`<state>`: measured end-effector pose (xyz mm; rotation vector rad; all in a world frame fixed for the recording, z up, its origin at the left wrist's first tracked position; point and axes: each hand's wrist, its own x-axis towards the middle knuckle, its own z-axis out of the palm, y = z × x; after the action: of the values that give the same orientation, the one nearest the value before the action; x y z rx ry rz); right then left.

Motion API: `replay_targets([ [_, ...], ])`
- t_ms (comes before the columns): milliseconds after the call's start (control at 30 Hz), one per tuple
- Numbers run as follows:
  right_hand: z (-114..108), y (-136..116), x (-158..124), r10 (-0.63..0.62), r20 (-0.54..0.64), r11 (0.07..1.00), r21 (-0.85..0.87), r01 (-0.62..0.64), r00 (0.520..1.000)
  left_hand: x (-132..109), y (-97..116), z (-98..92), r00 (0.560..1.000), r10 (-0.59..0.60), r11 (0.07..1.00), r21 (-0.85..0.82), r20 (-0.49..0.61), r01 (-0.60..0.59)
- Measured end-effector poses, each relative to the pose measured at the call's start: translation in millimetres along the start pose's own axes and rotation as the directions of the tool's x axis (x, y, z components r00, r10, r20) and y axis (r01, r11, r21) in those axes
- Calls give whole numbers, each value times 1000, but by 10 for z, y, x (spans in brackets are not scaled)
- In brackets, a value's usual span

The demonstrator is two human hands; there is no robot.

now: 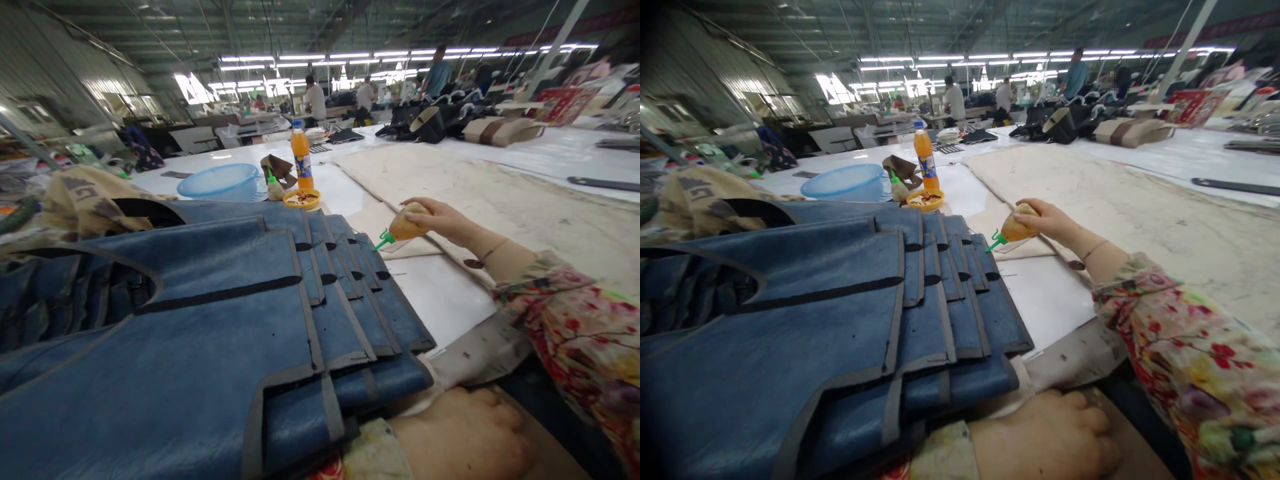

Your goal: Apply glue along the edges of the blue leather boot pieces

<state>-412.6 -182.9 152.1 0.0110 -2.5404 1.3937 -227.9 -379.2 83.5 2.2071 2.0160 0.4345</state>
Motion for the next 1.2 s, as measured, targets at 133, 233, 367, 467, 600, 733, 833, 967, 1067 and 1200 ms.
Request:
replay_targets([
  [133,-51,-27,-132,26,54,999,21,-27,998,13,7,-20,1000,-9,1000,14,13,9],
  [233,-33,8,-110,-5,27,1000,17,4,1000,33,1,-14,999,-20,1000,-1,37,20],
  [367,69,142,59,-65,-95,998,-14,64,993,32,-1,-10,999,-23,1000,-21,49,24],
  [467,119,206,147,-73,-133,997,-37,69,988,23,-7,10,1000,-8,1000,-15,29,9],
  [600,70,152,55,-57,-77,998,-3,57,995,28,-28,78,1000,1,1000,-6,-18,-2],
  [733,-35,82,-172,-11,9,999,46,10,1000,46,-34,122,1000,-11,1000,-14,-8,11],
  [833,-89,85,-328,4,46,999,47,-6,999,48,-27,123,1000,-5,1000,7,-25,5],
  [967,-106,119,-455,18,62,999,48,-21,998,43,-33,136,998,13,1000,24,-55,-12],
  [1067,-82,148,-477,10,30,998,66,-12,1000,48,-49,164,998,26,999,26,-57,-24],
  [1200,-58,175,-493,27,-1,995,94,-27,1000,60,-63,190,999,26,999,23,-32,-25],
])
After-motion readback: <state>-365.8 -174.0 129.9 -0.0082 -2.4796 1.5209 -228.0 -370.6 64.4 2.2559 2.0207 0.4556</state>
